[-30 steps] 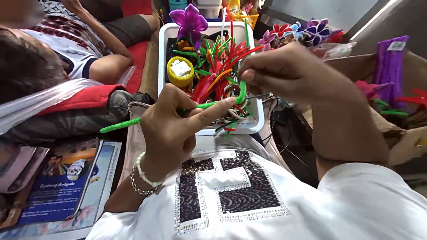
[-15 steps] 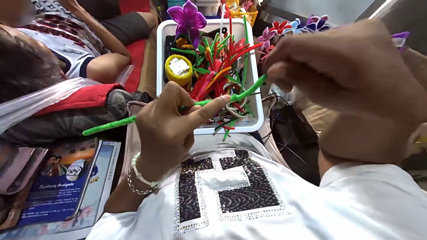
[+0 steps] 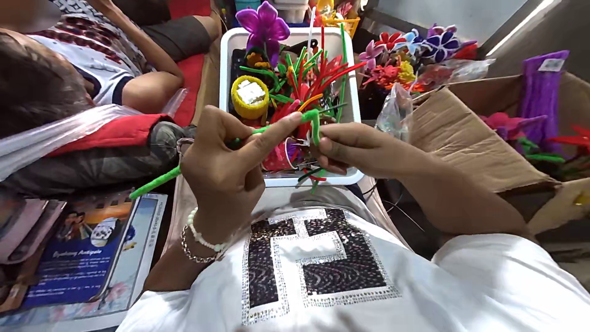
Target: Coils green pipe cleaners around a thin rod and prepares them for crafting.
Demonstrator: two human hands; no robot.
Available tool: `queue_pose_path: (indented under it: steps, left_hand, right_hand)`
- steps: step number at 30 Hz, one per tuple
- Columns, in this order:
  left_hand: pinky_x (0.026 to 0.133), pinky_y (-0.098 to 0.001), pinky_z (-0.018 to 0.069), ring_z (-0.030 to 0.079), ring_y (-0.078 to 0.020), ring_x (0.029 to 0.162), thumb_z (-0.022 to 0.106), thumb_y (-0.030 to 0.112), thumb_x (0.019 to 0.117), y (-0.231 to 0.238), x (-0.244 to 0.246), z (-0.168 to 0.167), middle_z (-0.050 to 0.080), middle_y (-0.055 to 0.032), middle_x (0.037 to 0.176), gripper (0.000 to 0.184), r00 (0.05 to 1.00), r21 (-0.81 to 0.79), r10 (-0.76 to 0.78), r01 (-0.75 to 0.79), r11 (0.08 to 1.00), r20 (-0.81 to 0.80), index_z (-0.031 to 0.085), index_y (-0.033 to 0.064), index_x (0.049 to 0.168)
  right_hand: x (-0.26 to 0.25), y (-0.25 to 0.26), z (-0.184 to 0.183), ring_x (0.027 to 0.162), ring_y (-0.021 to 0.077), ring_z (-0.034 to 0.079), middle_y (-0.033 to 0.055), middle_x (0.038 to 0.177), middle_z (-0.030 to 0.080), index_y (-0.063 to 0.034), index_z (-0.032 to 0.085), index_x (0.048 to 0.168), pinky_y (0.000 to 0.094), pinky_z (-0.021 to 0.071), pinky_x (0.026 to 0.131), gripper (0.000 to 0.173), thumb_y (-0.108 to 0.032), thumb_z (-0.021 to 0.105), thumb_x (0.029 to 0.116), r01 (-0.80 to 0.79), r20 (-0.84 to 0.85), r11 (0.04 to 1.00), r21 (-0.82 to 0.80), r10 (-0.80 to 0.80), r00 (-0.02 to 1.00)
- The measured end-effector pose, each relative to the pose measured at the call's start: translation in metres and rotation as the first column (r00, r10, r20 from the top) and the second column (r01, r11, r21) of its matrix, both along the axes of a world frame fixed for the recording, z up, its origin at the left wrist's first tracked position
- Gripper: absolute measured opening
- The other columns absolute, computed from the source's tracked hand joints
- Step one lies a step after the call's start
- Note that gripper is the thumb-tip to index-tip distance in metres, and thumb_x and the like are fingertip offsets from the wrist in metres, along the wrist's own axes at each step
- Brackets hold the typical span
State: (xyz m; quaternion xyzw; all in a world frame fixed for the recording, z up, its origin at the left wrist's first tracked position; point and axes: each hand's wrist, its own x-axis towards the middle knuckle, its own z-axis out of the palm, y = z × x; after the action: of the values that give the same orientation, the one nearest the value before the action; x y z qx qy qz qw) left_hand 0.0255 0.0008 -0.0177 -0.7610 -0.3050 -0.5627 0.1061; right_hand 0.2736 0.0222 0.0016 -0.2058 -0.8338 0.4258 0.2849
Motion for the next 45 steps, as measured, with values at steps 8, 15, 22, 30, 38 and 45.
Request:
queue_pose_path:
  steps: [8, 15, 22, 30, 38, 45]
  left_hand:
    - [0.064, -0.0260, 0.0368, 0.051, -0.0128, 0.075, 0.058, 0.004, 0.0967, -0.003, -0.002, 0.002, 0.055, -0.0075, 0.088, 0.035, 0.987, -0.049, -0.065, 0.058, 0.997, -0.146, 0.080, 0.0220, 0.116]
    - [0.069, -0.0192, 0.0390, 0.051, -0.0064, 0.080, 0.058, 0.003, 0.0964, -0.009, -0.001, 0.002, 0.053, -0.0048, 0.090, 0.031, 0.963, -0.050, -0.264, 0.261, 0.964, -0.050, 0.081, 0.0182, 0.110]
    - [0.069, -0.0230, 0.0384, 0.052, -0.0117, 0.080, 0.058, 0.001, 0.0964, -0.002, 0.002, 0.000, 0.056, -0.0082, 0.090, 0.034, 1.000, 0.022, 0.010, -0.010, 1.000, -0.016, 0.080, 0.0184, 0.117]
    - [0.061, -0.0299, 0.0361, 0.051, -0.0155, 0.072, 0.055, 0.005, 0.0979, -0.002, -0.001, 0.002, 0.056, -0.0083, 0.089, 0.038, 0.983, -0.022, -0.014, 0.010, 1.000, -0.185, 0.078, 0.0243, 0.121]
    - [0.069, -0.0202, 0.0389, 0.052, -0.0077, 0.080, 0.058, 0.003, 0.0959, -0.005, -0.001, 0.001, 0.054, -0.0051, 0.090, 0.032, 0.967, -0.026, -0.245, 0.243, 0.970, -0.075, 0.081, 0.0194, 0.111]
    - [0.067, -0.0269, 0.0391, 0.054, -0.0138, 0.078, 0.059, 0.005, 0.0978, 0.002, -0.003, 0.001, 0.058, -0.0088, 0.091, 0.033, 0.993, 0.063, 0.092, -0.088, 0.994, -0.080, 0.080, 0.0210, 0.117]
  right_hand:
    - [0.030, -0.046, 0.068, 0.060, 0.0006, 0.050, -0.0050, 0.073, 0.056, -0.0080, 0.066, 0.100, 0.0198, 0.0422, 0.052, 0.026, -0.024, 0.047, 0.1083, 0.163, 0.135, 0.614, 0.773, -0.409, 0.902]
    - [0.024, 0.007, 0.053, 0.063, -0.0050, 0.053, -0.0064, 0.075, 0.058, -0.0031, 0.065, 0.099, 0.0122, 0.0467, 0.057, 0.027, -0.018, 0.045, 0.1093, 0.108, 0.134, 0.860, 0.499, -0.200, 0.971]
    - [0.004, -0.012, 0.001, 0.062, -0.0019, 0.054, -0.0053, 0.071, 0.056, -0.0058, 0.060, 0.093, 0.0142, 0.0472, 0.056, 0.028, -0.019, 0.043, 0.1103, 0.003, 0.168, 0.941, 0.339, -0.063, 0.984]
    - [0.040, -0.048, 0.074, 0.060, 0.0017, 0.052, -0.0052, 0.074, 0.058, -0.0096, 0.067, 0.103, 0.0225, 0.0440, 0.051, 0.027, -0.026, 0.046, 0.1082, 0.195, 0.155, 0.615, 0.764, -0.469, 0.870]
    - [0.021, 0.010, 0.049, 0.063, -0.0052, 0.054, -0.0074, 0.074, 0.059, -0.0048, 0.067, 0.098, 0.0129, 0.0471, 0.058, 0.028, -0.019, 0.045, 0.1091, 0.164, 0.124, 0.839, 0.519, -0.264, 0.956]
    - [0.019, -0.025, 0.018, 0.059, -0.0020, 0.052, -0.0093, 0.069, 0.053, -0.0114, 0.062, 0.095, 0.0165, 0.0450, 0.051, 0.024, -0.022, 0.044, 0.1075, 0.071, 0.258, 0.836, 0.544, -0.248, 0.934]
